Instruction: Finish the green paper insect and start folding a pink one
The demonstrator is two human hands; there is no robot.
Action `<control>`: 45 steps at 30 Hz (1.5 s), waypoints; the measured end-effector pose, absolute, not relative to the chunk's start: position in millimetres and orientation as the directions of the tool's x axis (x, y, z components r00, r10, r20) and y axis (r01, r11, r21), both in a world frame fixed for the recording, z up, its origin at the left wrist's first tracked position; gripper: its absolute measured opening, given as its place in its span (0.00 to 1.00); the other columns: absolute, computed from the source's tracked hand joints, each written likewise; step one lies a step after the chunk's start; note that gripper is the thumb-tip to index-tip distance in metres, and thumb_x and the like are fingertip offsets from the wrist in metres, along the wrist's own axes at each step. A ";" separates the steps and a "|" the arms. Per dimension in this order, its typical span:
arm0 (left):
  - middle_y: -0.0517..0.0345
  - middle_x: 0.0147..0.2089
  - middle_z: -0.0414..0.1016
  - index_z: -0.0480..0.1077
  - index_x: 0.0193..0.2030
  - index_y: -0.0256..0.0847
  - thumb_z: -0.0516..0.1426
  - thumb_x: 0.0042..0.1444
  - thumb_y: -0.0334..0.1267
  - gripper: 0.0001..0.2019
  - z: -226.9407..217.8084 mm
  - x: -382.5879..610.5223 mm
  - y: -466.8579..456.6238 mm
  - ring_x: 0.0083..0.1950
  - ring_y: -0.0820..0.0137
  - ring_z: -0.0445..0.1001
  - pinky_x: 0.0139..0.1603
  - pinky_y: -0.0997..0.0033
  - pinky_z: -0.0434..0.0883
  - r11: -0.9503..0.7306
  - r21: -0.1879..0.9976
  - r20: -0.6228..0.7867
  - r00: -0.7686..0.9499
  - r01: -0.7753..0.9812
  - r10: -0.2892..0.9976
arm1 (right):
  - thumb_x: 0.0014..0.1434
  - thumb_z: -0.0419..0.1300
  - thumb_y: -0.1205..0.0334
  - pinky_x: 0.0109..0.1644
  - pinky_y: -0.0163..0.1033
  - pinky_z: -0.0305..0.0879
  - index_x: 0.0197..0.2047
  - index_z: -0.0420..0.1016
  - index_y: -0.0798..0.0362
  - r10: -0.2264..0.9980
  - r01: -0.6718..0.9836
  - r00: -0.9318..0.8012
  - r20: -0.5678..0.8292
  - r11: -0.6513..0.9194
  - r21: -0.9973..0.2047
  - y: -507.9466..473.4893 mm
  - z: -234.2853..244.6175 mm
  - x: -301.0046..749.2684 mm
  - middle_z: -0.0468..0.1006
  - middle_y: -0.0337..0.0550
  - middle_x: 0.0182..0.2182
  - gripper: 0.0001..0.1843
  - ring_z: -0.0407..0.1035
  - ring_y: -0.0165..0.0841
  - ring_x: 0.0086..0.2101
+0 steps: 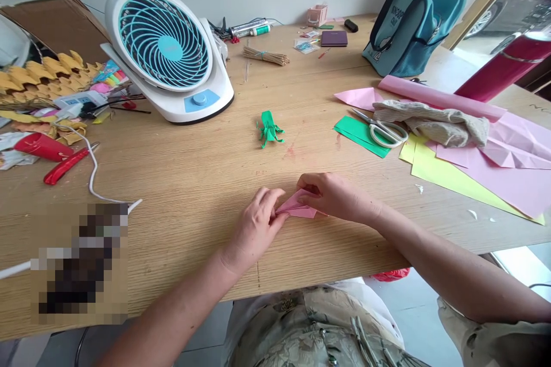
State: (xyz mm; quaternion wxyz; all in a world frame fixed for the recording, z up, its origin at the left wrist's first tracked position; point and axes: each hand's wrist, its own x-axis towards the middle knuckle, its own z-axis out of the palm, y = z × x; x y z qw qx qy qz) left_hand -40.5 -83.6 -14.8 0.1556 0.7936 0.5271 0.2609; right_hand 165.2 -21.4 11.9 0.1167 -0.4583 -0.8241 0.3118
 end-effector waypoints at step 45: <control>0.63 0.27 0.63 0.70 0.24 0.38 0.64 0.55 0.49 0.17 -17.6 -23.3 -38.1 0.30 0.75 0.60 0.33 0.74 0.60 -0.209 0.956 0.207 0.034 0.204 0.978 | 0.48 0.68 0.37 0.28 0.33 0.55 0.31 0.71 0.56 0.870 0.061 -0.493 -0.014 0.018 -0.998 -13.7 -11.4 155.6 0.69 0.37 0.25 0.28 0.60 0.26 0.25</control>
